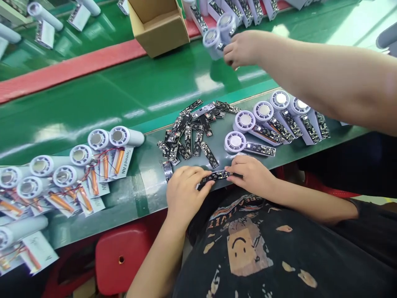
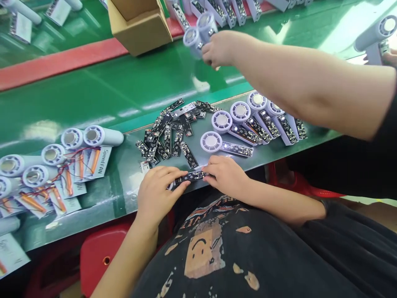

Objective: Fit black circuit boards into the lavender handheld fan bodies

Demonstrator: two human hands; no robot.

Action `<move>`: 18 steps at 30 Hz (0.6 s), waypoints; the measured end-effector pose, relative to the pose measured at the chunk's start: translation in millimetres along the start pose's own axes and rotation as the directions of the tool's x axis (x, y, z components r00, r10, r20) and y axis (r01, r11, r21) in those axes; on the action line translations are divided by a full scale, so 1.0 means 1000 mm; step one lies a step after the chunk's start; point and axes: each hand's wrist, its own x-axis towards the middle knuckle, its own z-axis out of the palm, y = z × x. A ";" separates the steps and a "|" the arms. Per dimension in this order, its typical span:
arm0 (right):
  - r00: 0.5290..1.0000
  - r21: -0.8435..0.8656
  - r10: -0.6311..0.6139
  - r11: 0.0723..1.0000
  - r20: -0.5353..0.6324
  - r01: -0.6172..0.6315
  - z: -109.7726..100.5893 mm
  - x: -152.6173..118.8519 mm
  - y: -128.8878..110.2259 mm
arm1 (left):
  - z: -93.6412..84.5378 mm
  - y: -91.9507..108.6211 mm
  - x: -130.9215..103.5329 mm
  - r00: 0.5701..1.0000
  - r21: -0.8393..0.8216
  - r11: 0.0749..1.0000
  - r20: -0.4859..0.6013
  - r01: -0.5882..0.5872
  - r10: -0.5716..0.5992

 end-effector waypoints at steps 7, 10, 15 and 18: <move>0.994 0.072 0.100 0.992 0.052 -0.104 -0.003 -0.001 0.001 | 0.001 0.000 0.001 1.000 0.037 0.999 0.000 0.007 -0.007; 0.997 0.103 0.080 0.992 -0.015 -0.078 -0.004 -0.007 -0.001 | 0.000 0.003 0.002 1.000 0.037 0.999 0.017 0.025 -0.026; 0.997 -0.041 -0.074 0.997 -0.027 0.072 -0.002 -0.005 -0.007 | -0.004 0.004 0.001 0.998 0.008 0.999 0.031 0.048 -0.048; 0.994 -0.107 -0.101 0.989 0.030 0.103 0.001 0.000 -0.008 | -0.012 0.000 -0.008 0.994 -0.103 0.995 -0.110 0.000 -0.011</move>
